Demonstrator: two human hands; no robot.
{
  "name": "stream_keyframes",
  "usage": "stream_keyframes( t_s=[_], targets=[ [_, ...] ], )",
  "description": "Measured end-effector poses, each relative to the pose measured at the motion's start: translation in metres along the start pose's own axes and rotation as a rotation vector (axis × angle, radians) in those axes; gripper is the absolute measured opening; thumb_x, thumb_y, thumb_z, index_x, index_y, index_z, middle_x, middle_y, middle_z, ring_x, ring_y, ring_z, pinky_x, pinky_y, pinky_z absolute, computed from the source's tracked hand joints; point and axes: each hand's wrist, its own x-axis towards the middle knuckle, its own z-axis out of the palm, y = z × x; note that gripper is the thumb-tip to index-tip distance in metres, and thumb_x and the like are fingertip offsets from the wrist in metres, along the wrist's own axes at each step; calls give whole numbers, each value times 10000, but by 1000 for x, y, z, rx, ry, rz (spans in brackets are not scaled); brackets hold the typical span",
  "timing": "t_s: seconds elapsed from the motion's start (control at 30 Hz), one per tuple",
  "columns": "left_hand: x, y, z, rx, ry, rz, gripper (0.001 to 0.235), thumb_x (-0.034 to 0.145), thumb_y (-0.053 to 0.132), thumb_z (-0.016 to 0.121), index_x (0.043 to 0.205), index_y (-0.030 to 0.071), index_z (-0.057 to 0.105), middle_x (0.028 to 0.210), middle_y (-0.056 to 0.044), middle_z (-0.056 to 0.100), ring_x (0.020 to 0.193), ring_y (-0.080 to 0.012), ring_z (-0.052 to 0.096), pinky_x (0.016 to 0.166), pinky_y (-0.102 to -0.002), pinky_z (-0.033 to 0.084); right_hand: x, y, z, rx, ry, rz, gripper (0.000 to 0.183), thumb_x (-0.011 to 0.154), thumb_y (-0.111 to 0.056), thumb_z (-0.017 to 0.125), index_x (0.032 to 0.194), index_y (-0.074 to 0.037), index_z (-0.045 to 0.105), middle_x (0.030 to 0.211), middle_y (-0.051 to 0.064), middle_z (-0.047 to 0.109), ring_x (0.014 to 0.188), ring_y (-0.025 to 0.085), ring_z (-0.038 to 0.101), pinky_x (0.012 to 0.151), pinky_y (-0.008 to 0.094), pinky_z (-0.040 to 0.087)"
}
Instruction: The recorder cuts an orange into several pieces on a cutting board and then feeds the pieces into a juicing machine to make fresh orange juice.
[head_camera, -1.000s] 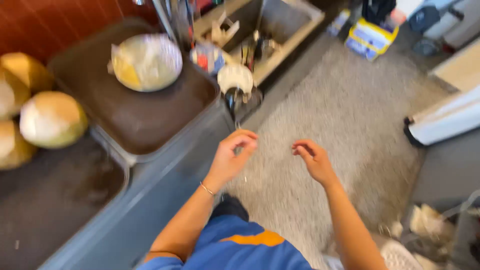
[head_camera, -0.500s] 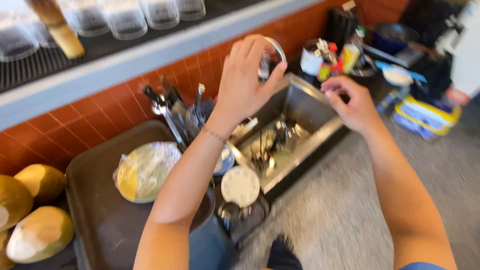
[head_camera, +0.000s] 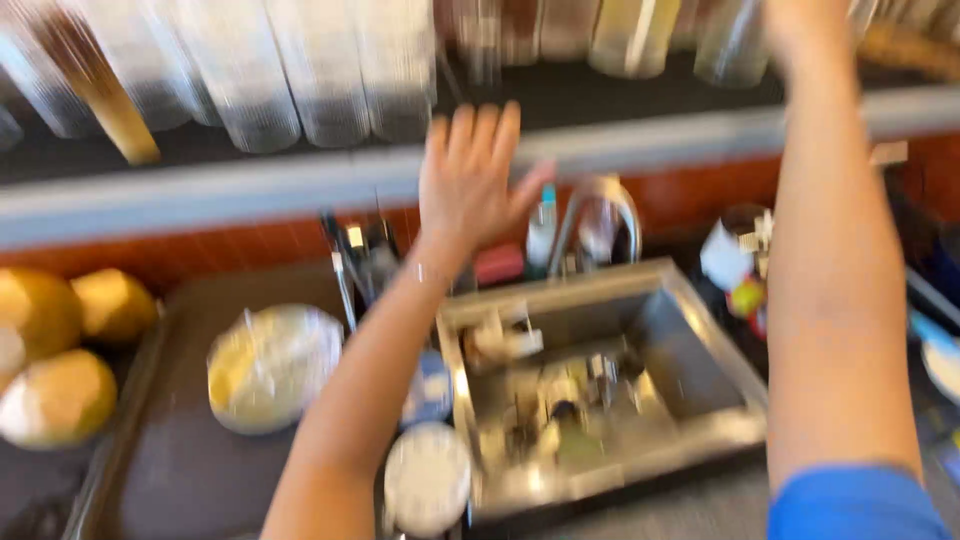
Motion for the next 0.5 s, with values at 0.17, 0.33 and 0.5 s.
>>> stream_keyframes(
  t_s=[0.17,0.33,0.5],
  targets=[
    [0,0,1,37,-30,31,630,990,645,565,1222,66,652,1081,-87,633,1034,-264,573,908,-411,435,50,-1,25,111,-23,109,852,921,-314,806,1479,74,292,1365,325,615,1260,428,640,1057,482,507],
    [9,-7,11,59,19,66,644,959,658,584,1206,69,667,1142,-81,655,1058,-259,583,904,-404,434,65,-20,15,-71,44,186,1043,875,-389,907,1543,28,224,1311,316,585,1193,476,584,998,525,458],
    [2,1,-5,-67,-50,36,626,977,630,599,1221,57,659,1182,-85,647,1110,-266,571,975,-426,416,22,-12,-19,21,265,-157,787,878,-218,887,1461,-32,392,1370,231,603,1281,372,614,1092,491,500]
  ],
)
